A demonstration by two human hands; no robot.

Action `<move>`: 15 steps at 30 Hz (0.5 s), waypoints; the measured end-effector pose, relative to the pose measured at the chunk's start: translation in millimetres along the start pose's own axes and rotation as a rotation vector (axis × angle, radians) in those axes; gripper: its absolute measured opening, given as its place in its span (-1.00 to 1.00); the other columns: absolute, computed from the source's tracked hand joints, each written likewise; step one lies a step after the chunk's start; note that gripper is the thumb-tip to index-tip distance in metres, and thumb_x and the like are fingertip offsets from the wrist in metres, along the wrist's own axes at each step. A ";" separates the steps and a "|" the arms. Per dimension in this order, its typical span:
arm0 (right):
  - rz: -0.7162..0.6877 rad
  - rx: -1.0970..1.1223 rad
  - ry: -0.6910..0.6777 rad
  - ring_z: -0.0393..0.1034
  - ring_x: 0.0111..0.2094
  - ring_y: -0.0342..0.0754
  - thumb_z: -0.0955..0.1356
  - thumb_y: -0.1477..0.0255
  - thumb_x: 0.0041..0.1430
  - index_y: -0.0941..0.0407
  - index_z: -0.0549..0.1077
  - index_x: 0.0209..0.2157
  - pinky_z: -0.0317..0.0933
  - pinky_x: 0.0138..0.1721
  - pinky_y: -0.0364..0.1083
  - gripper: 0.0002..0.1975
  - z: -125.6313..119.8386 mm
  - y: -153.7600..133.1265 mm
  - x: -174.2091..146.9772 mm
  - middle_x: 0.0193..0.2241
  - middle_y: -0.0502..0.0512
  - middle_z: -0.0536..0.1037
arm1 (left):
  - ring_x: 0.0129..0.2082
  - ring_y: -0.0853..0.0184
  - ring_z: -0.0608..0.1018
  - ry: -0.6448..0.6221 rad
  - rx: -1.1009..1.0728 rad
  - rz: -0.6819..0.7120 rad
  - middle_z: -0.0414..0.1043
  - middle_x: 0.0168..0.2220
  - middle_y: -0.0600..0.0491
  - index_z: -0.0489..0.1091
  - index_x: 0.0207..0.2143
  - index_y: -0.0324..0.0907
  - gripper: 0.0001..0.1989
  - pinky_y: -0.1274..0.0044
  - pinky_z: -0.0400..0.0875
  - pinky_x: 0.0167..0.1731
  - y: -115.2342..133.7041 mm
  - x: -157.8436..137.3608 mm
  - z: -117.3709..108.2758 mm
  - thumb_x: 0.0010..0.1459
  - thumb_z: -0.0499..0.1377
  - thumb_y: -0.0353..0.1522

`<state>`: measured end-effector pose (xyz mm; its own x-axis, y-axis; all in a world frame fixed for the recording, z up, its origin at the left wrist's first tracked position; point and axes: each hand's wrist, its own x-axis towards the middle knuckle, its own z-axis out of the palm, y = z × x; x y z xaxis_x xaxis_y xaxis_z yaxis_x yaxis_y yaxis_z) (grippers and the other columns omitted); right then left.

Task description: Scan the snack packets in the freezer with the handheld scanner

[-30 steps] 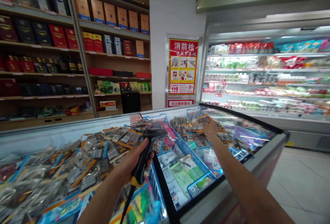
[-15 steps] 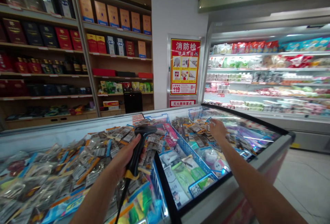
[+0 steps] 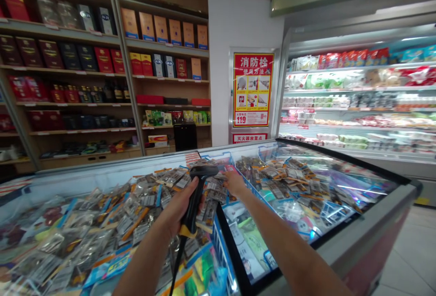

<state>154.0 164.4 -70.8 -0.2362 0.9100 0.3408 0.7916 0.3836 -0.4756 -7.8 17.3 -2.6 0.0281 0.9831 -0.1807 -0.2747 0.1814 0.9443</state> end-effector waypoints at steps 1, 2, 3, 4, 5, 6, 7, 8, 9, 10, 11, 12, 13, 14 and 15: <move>-0.011 -0.067 -0.006 0.32 -0.11 0.05 0.29 0.50 -0.03 0.02 0.40 -0.12 0.10 -0.09 -0.04 -0.63 -0.1 1.0 1.1 -0.18 0.07 0.48 | -0.74 0.49 0.37 0.001 0.000 0.002 0.33 -0.67 0.10 0.34 -0.46 -0.24 -0.66 0.67 0.24 -0.75 0.1 0.0 0.3 0.01 0.08 -0.12; -0.018 -0.153 -0.011 0.34 -0.14 0.04 0.27 0.52 -0.01 0.03 0.42 -0.15 0.10 -0.09 -0.03 -0.66 -1.3 3.7 1.6 -0.21 0.07 0.50 | -0.73 0.49 0.37 0.002 0.001 0.003 0.33 -0.66 0.10 0.33 -0.48 -0.24 -0.66 0.67 0.25 -0.74 0.1 -0.2 0.9 0.01 0.08 -0.12; -0.017 -0.235 -0.017 0.35 -0.16 0.02 0.24 0.54 0.01 0.04 0.44 -0.17 0.10 -0.10 -0.03 -0.67 -3.6 8.1 1.3 -0.24 0.08 0.52 | -0.73 0.49 0.37 0.004 0.001 0.006 0.33 -0.66 0.10 0.32 -0.50 -0.24 -0.66 0.67 0.25 -0.74 0.0 -0.6 1.7 0.01 0.08 -0.12; -0.004 -0.289 -0.024 0.36 -0.17 0.01 0.22 0.57 0.01 0.04 0.44 -0.19 0.10 -0.09 -0.03 -0.67 -6.6 14.2 0.2 -0.26 0.08 0.53 | -0.73 0.49 0.37 0.002 0.002 0.005 0.33 -0.66 0.10 0.31 -0.51 -0.24 -0.66 0.67 0.25 -0.74 -0.1 -1.1 2.7 0.01 0.08 -0.12; 0.005 -0.325 -0.031 0.36 -0.17 0.00 0.21 0.59 0.01 0.05 0.45 -0.19 0.09 -0.08 -0.03 -0.65 -10.3 21.7 -1.8 -0.27 0.09 0.53 | -0.73 0.49 0.37 0.000 0.004 0.001 0.33 -0.66 0.10 0.31 -0.52 -0.24 -0.66 0.67 0.25 -0.75 -0.3 -1.6 3.7 0.02 0.07 -0.12; 0.010 -0.345 -0.036 0.36 -0.16 0.00 0.19 0.62 0.01 0.06 0.45 -0.18 0.09 -0.07 -0.03 -0.63 -14.5 30.4 -4.6 -0.26 0.10 0.53 | -0.74 0.50 0.36 -0.002 0.009 -0.003 0.33 -0.67 0.10 0.31 -0.52 -0.24 -0.66 0.67 0.24 -0.75 -0.6 -2.1 4.7 0.02 0.07 -0.12; 0.017 -0.351 -0.038 0.35 -0.15 0.00 0.18 0.63 0.00 0.07 0.45 -0.19 0.09 -0.07 -0.04 -0.62 -18.9 39.7 -8.1 -0.25 0.12 0.52 | -0.74 0.50 0.36 -0.005 0.012 -0.005 0.33 -0.67 0.10 0.31 -0.51 -0.24 -0.66 0.68 0.24 -0.76 -1.0 -2.5 5.5 0.02 0.07 -0.12; 0.028 -0.352 -0.039 0.35 -0.13 0.00 0.17 0.64 -0.01 0.08 0.46 -0.19 0.09 -0.07 -0.05 -0.61 -23.2 49.1 -12.0 -0.24 0.13 0.52 | -0.74 0.50 0.36 -0.007 0.016 -0.005 0.33 -0.67 0.10 0.31 -0.51 -0.24 -0.66 0.67 0.24 -0.76 -1.6 -2.6 6.2 0.02 0.07 -0.12; 0.039 -0.352 -0.037 0.34 -0.12 0.00 0.17 0.65 -0.02 0.09 0.46 -0.19 0.09 -0.07 -0.06 -0.60 -27.3 57.8 -16.0 -0.21 0.14 0.51 | -0.74 0.49 0.36 -0.010 0.020 -0.006 0.33 -0.67 0.10 0.31 -0.51 -0.23 -0.66 0.67 0.24 -0.76 -2.3 -2.5 6.7 0.01 0.07 -0.12; 0.052 -0.351 -0.031 0.33 -0.10 0.00 0.16 0.66 -0.02 0.09 0.46 -0.19 0.10 -0.07 -0.08 -0.59 -31.0 65.1 -19.8 -0.19 0.14 0.50 | -0.74 0.49 0.36 -0.014 0.024 -0.006 0.33 -0.67 0.10 0.30 -0.53 -0.23 -0.66 0.67 0.25 -0.75 -3.2 -2.1 7.0 0.00 0.08 -0.11; 0.062 -0.350 -0.025 0.32 -0.09 -0.01 0.15 0.67 -0.02 0.10 0.46 -0.19 0.10 -0.07 -0.09 -0.58 -34.1 70.4 -23.3 -0.17 0.15 0.48 | -0.74 0.49 0.36 -0.017 0.029 -0.005 0.34 -0.67 0.09 0.30 -0.54 -0.23 -0.66 0.66 0.25 -0.75 -4.1 -1.7 7.2 -0.01 0.09 -0.11; 0.074 -0.349 -0.013 0.31 -0.08 0.00 0.15 0.66 -0.01 0.12 0.46 -0.18 0.10 -0.07 -0.09 -0.59 -36.5 73.4 -26.2 -0.16 0.16 0.47 | -0.74 0.49 0.36 -0.021 0.034 -0.004 0.34 -0.67 0.09 0.29 -0.54 -0.23 -0.65 0.66 0.25 -0.74 -5.0 -1.2 7.4 -0.02 0.10 -0.10; 0.088 -0.347 0.014 0.31 -0.08 0.00 0.14 0.64 0.01 0.13 0.45 -0.17 0.11 -0.08 -0.08 -0.60 -38.1 73.7 -28.4 -0.15 0.19 0.47 | -0.74 0.49 0.36 -0.025 0.038 -0.003 0.34 -0.67 0.09 0.29 -0.54 -0.23 -0.65 0.66 0.25 -0.74 -5.8 -0.8 7.4 -0.04 0.11 -0.10; 0.114 -0.343 0.049 0.32 -0.09 0.02 0.14 0.59 0.05 0.13 0.43 -0.16 0.13 -0.10 -0.06 -0.62 -38.9 71.4 -29.8 -0.15 0.21 0.46 | -0.74 0.50 0.36 -0.028 0.043 -0.002 0.35 -0.66 0.09 0.30 -0.53 -0.23 -0.65 0.66 0.25 -0.74 -6.5 -0.4 7.5 -0.04 0.11 -0.09; 0.156 -0.333 0.079 0.33 -0.11 0.04 0.13 0.52 0.10 0.13 0.42 -0.15 0.15 -0.13 -0.03 -0.65 -38.9 67.0 -30.4 -0.17 0.24 0.46 | -0.74 0.50 0.36 -0.027 0.046 0.000 0.35 -0.66 0.09 0.30 -0.51 -0.23 -0.65 0.67 0.24 -0.74 -6.9 -0.2 7.5 -0.05 0.11 -0.09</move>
<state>236.1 156.3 -81.5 -0.0647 0.9336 0.3524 0.9576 0.1574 -0.2414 1.3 16.1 -7.1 0.0544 0.9833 -0.1739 -0.2302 0.1818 0.9560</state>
